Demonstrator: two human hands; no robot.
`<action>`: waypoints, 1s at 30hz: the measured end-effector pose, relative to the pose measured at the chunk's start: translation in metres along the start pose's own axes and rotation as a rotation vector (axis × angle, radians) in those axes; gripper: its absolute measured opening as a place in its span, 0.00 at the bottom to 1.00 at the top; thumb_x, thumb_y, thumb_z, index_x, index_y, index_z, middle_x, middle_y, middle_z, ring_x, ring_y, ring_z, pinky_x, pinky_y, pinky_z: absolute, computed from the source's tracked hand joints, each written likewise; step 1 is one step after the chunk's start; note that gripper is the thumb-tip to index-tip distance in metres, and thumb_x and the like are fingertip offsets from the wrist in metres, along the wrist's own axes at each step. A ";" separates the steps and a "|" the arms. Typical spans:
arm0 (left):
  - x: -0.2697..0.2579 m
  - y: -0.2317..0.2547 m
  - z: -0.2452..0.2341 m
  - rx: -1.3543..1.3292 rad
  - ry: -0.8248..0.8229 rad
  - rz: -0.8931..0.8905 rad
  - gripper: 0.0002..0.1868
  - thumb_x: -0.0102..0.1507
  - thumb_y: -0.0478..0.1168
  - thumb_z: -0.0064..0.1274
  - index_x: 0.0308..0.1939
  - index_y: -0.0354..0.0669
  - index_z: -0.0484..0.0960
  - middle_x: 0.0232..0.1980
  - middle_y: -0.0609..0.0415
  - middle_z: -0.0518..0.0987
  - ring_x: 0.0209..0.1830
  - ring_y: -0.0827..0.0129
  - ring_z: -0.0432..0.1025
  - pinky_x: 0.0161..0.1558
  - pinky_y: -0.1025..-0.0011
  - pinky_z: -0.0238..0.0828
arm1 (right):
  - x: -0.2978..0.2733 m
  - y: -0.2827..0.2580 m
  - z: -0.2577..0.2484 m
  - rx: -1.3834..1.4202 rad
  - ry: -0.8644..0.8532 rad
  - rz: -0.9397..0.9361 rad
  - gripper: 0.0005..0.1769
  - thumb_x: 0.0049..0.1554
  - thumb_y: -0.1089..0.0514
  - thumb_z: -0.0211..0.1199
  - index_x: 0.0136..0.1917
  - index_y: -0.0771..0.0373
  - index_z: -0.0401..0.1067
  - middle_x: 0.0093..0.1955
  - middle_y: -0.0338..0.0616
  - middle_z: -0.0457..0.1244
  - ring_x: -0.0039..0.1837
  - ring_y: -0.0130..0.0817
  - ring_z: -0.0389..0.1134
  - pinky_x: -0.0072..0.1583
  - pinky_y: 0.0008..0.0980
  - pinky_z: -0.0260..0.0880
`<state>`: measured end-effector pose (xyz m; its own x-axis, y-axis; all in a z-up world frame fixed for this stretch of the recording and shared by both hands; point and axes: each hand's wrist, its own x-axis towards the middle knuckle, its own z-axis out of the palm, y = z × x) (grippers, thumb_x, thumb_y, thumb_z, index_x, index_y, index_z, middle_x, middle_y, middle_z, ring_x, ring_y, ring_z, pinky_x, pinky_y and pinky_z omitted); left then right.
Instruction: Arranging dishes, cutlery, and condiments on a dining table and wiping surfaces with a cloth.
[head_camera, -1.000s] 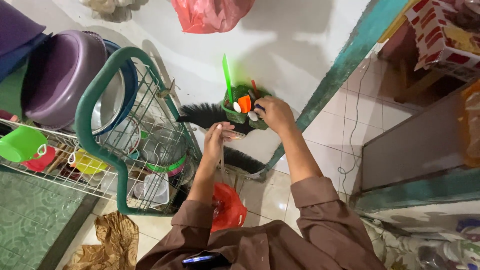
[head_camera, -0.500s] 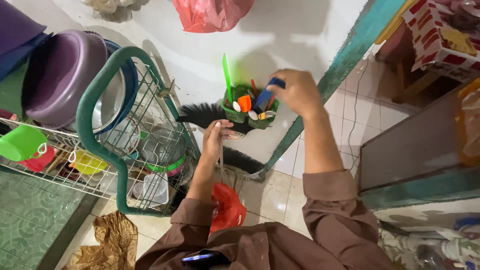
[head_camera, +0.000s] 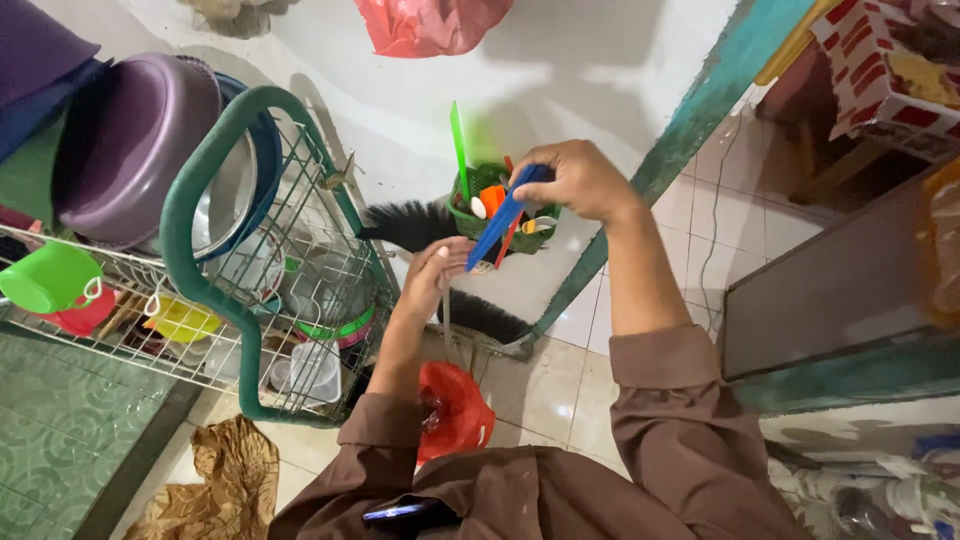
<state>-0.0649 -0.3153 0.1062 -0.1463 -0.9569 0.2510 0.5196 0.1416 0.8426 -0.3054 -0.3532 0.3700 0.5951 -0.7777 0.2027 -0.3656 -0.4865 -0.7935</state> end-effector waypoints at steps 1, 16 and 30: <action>-0.006 -0.003 0.000 0.000 0.003 -0.001 0.23 0.72 0.46 0.41 0.64 0.31 0.73 0.60 0.41 0.80 0.56 0.61 0.76 0.60 0.64 0.72 | 0.001 0.009 0.007 0.001 -0.003 0.000 0.10 0.52 0.61 0.72 0.47 0.65 0.80 0.37 0.38 0.71 0.38 0.21 0.71 0.43 0.23 0.72; -0.027 0.014 0.018 0.154 -0.372 -0.271 0.24 0.70 0.51 0.49 0.61 0.34 0.74 0.42 0.51 0.79 0.41 0.64 0.76 0.43 0.67 0.72 | 0.020 0.085 0.050 0.213 -0.208 0.145 0.09 0.53 0.58 0.73 0.46 0.64 0.78 0.39 0.35 0.69 0.42 0.21 0.69 0.47 0.23 0.70; -0.027 -0.017 -0.013 -0.171 -0.086 -0.346 0.11 0.72 0.42 0.47 0.52 0.39 0.74 0.38 0.57 0.71 0.34 0.69 0.65 0.39 0.71 0.66 | 0.060 0.111 0.035 0.109 0.321 0.183 0.12 0.63 0.56 0.63 0.55 0.66 0.75 0.43 0.41 0.71 0.39 0.25 0.69 0.42 0.27 0.71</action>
<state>-0.0585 -0.2950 0.0793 -0.4036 -0.9149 0.0118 0.5593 -0.2365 0.7945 -0.2847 -0.4395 0.2741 0.2668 -0.9411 0.2077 -0.3565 -0.2965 -0.8860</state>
